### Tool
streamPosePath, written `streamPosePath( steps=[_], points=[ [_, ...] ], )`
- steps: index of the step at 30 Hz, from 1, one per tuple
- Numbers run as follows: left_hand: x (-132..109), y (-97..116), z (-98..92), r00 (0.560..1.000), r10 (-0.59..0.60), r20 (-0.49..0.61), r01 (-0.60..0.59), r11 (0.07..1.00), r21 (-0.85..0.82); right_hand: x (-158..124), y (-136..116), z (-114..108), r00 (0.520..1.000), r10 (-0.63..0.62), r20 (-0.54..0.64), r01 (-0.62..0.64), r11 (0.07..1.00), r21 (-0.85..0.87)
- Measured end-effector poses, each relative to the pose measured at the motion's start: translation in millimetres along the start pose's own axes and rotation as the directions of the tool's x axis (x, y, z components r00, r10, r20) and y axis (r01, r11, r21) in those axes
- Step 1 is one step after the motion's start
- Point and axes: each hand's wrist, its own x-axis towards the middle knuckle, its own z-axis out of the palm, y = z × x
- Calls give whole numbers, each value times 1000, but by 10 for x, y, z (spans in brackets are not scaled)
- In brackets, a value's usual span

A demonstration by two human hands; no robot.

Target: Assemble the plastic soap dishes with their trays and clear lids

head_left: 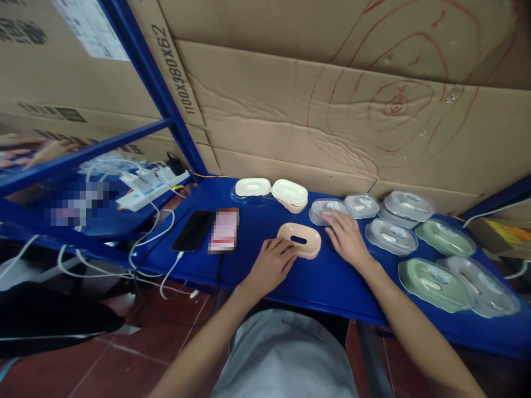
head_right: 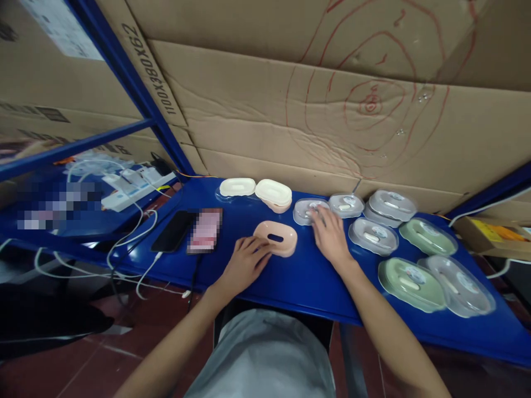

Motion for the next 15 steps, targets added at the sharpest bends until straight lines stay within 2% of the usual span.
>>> streamPosePath(
  steps=[1,3,6,8,11,13,15],
  points=[
    [34,25,-21,998,51,27,-50,998,-44,0,-73,-22,996,-79,33,75,993,95],
    [171,6,-62,996,80,48,-76,994,-80,-11,-236,-51,966,-237,108,198,938,283],
    [539,-190,-90,999,-53,-7,53,999,6,-44,-432,-36,913,-372,165,272,859,434],
    [834,-377,-76,991,-128,-51,131,990,62,-61,-481,-2,897,-405,176,291,841,456],
    [1197,-605,-45,980,-186,-66,192,974,117,-66,-438,27,899,-392,194,279,856,436],
    [1313,-673,-59,979,-193,-59,199,971,131,-61,-374,17,906,-367,212,259,875,410],
    [1292,-675,-118,983,-175,-56,181,975,128,-54,-312,-5,910,-345,228,240,889,389]
  ],
)
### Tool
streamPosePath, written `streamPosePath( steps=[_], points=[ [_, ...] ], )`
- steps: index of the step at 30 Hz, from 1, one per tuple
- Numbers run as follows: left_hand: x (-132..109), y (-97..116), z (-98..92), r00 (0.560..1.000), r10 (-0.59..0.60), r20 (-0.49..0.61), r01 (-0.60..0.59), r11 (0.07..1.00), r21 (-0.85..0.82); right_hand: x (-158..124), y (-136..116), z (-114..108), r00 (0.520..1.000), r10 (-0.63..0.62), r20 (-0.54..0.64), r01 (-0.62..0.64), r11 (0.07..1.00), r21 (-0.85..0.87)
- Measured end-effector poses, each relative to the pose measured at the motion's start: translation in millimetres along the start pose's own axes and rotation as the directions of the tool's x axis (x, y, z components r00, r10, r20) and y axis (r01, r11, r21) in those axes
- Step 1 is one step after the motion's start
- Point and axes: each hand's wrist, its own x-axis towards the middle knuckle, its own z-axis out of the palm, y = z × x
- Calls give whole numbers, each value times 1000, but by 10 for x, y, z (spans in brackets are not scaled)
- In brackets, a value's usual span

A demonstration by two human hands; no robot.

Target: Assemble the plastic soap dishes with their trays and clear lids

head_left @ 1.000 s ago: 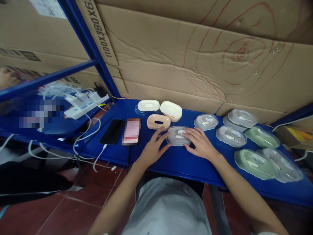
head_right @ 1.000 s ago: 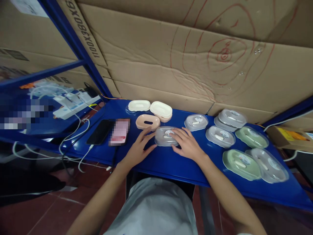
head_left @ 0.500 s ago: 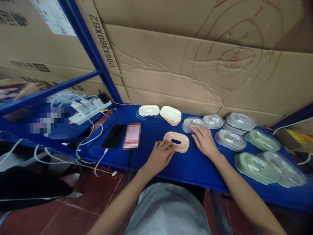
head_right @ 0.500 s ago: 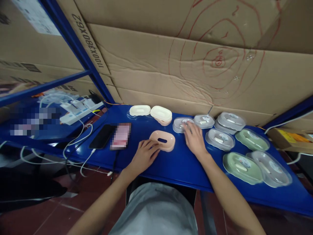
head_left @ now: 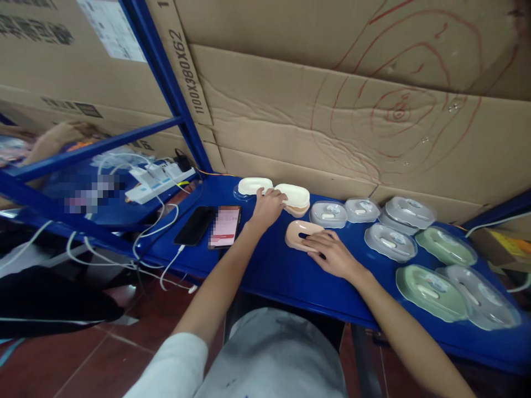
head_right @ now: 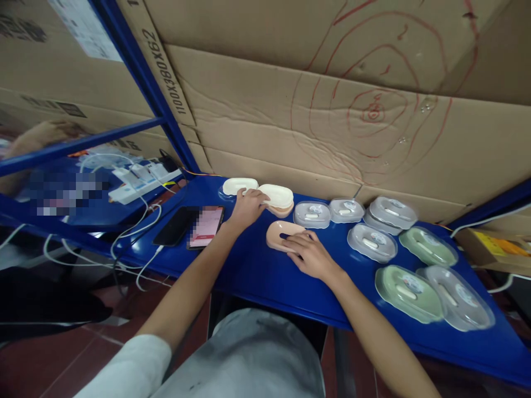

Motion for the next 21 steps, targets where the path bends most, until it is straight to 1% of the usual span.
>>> streamPosePath(
  steps=[1,3,6,7,9,10,11,12,14,16,17,18,19,21],
  points=[
    [-65,1,-46,1000,16,-3,-16,1000,-7,-10,21,-18,1000,13,-1,-13,1000,-9],
    [-303,8,-153,999,51,-10,-51,998,-28,-27,59,-46,999,46,-14,-46,998,-30],
    [-855,11,-276,996,87,-11,-87,994,-59,-49,109,-77,992,118,-53,-121,991,-65],
    [-1057,11,-295,995,100,-4,-100,992,-74,-53,121,-86,987,143,-72,-148,986,-71],
    [-1421,24,-292,989,149,19,-142,970,-199,-50,122,-99,976,188,-112,-198,977,-78],
    [-1561,41,-274,985,164,44,-147,954,-263,-43,107,-100,971,202,-130,-213,974,-79],
    [-1666,68,-249,984,167,55,-145,949,-281,-33,80,-96,968,206,-141,-218,973,-74],
    [-1731,102,-219,983,171,61,-146,945,-294,-20,40,-86,970,198,-143,-209,976,-63],
    [-1754,180,-157,990,134,50,-113,947,-302,9,-75,-49,983,140,-119,-144,989,-21],
    [-1681,242,-106,997,72,6,-67,953,-295,33,-209,4,996,42,-72,-41,999,22],
    [-1632,260,-85,998,61,-13,-62,957,-283,41,-271,33,999,-12,-46,13,999,31],
    [-1587,267,-67,997,74,-23,-78,961,-267,48,-323,60,998,-59,-26,59,998,29],
    [-1551,265,-50,994,112,-20,-113,961,-251,53,-361,84,996,-93,-12,93,995,20],
    [-1524,245,-23,976,217,16,-207,949,-236,60,-395,119,992,-123,5,123,992,-4]
  ],
)
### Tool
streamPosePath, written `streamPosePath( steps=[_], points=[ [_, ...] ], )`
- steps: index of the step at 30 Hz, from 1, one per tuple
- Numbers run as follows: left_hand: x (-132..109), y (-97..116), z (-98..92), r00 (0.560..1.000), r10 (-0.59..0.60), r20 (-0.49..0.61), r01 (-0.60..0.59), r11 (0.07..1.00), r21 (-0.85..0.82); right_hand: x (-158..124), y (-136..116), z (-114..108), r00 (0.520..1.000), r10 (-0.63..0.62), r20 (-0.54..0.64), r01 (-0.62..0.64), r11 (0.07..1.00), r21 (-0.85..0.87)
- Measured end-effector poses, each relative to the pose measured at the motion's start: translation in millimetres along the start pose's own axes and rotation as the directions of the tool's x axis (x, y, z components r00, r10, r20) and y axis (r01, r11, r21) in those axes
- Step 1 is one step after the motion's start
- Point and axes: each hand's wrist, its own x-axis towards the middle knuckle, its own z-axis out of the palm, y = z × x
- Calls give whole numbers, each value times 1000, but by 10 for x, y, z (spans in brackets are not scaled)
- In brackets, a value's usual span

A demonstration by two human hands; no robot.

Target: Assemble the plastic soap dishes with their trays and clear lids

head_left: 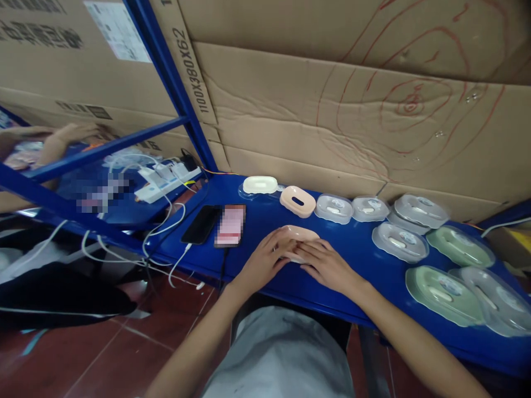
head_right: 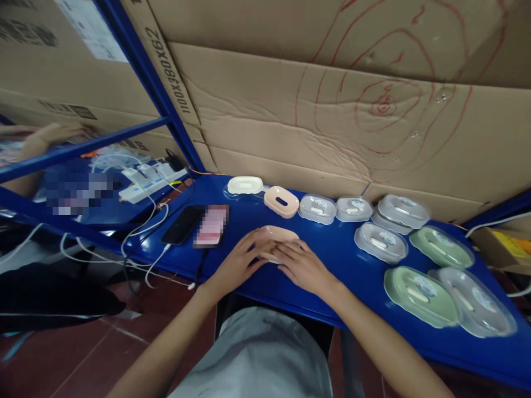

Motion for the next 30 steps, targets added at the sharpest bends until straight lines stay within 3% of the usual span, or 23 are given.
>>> streamPosePath(
  steps=[2,7,12,15,17,23,30],
  points=[
    [-26,-21,6,998,48,46,-48,999,-12,4,9,17,1000,7,17,-7,1000,-16],
    [19,-152,-120,996,31,87,-25,997,-70,1,50,18,999,20,34,-21,999,26],
    [605,-723,-245,989,-136,65,129,987,98,6,59,0,999,39,17,-41,993,109],
    [1012,-1047,-186,981,-177,80,158,966,205,7,85,-7,998,58,11,-59,991,116],
    [1215,-1156,-114,976,-192,101,160,951,264,5,106,-10,997,72,7,-72,991,113],
    [1487,-1136,18,966,-196,166,126,926,357,-8,149,-18,997,79,-5,-78,989,127],
    [1309,-966,5,963,-112,247,25,944,330,-48,213,14,990,130,-50,-124,986,107]
  ],
)
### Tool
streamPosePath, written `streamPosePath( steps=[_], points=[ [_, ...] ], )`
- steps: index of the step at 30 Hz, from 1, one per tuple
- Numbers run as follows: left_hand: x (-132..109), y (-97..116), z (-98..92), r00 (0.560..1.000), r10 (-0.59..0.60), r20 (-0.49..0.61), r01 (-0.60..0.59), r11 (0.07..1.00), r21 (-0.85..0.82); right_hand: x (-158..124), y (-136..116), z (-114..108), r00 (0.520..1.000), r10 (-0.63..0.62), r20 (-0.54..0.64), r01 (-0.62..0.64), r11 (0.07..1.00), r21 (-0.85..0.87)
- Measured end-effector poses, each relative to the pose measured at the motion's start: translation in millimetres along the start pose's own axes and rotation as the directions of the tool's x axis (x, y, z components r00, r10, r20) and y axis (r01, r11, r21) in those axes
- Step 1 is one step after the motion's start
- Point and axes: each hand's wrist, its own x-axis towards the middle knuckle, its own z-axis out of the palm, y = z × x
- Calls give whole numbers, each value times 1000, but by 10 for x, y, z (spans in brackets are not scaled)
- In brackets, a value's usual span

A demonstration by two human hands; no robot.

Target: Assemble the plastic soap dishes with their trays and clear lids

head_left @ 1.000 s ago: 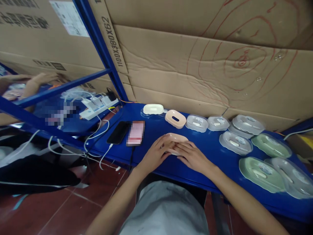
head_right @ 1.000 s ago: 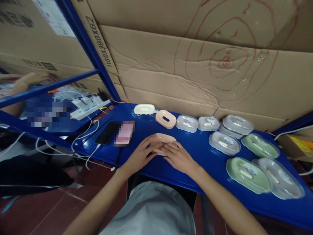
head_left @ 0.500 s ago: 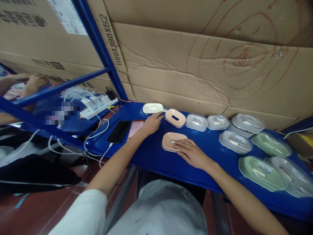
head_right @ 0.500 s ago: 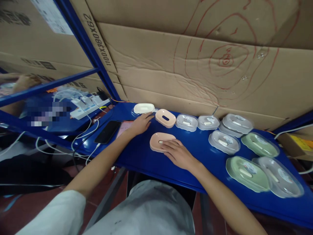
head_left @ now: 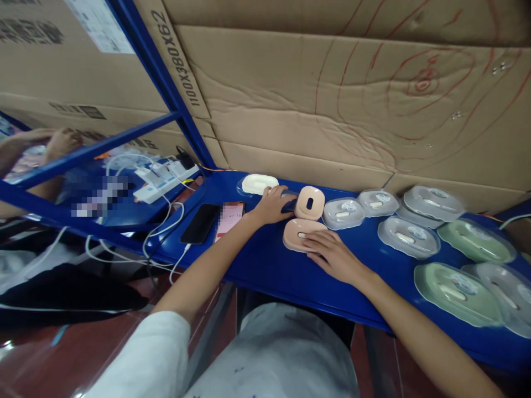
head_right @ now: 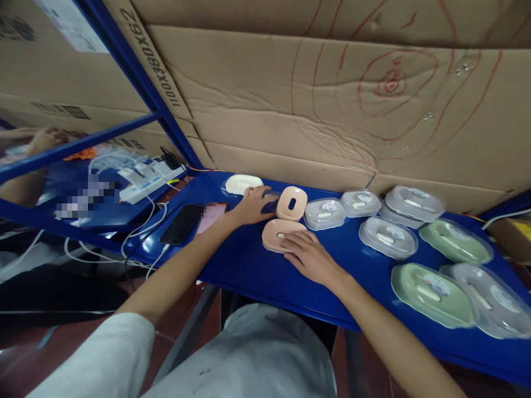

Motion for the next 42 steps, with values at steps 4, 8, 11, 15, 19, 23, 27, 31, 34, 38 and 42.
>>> streamPosePath(
  steps=[4,8,11,15,19,23,27,31,34,38,42],
  points=[
    [-117,36,12,1000,12,-12,-13,999,-29,-7,35,-23,1000,22,-6,-22,1000,-17],
    [-194,80,-51,998,1,-61,-5,998,-67,-8,25,-46,1000,-8,-2,8,1000,-17],
    [-310,197,-136,997,34,-64,-40,994,-103,-1,-18,-50,999,-43,8,43,999,7],
    [-523,458,-233,994,95,-45,-101,981,-164,10,-58,-94,998,-38,-46,41,997,62],
    [-665,710,-265,994,99,-46,-105,981,-163,-8,21,-136,987,75,-142,-76,997,-5],
    [-749,843,-247,992,113,-60,-120,982,-143,-34,139,-124,979,144,-144,-157,984,-82],
    [-840,852,-250,987,153,-49,-160,957,-243,-41,163,-150,991,107,-84,-114,989,-91],
    [-911,861,-260,969,240,-60,-243,880,-408,-71,117,-216,999,35,-9,-36,998,-53],
    [-959,888,-245,965,241,-100,-259,841,-475,-103,75,-263,997,49,58,-47,998,-34],
    [-1045,904,-211,971,221,-96,-239,830,-504,-137,-15,-347,983,103,154,-95,994,-57],
    [-1135,934,-166,979,176,-104,-203,790,-579,-257,-203,-426,969,157,193,-135,983,-121]
  ],
)
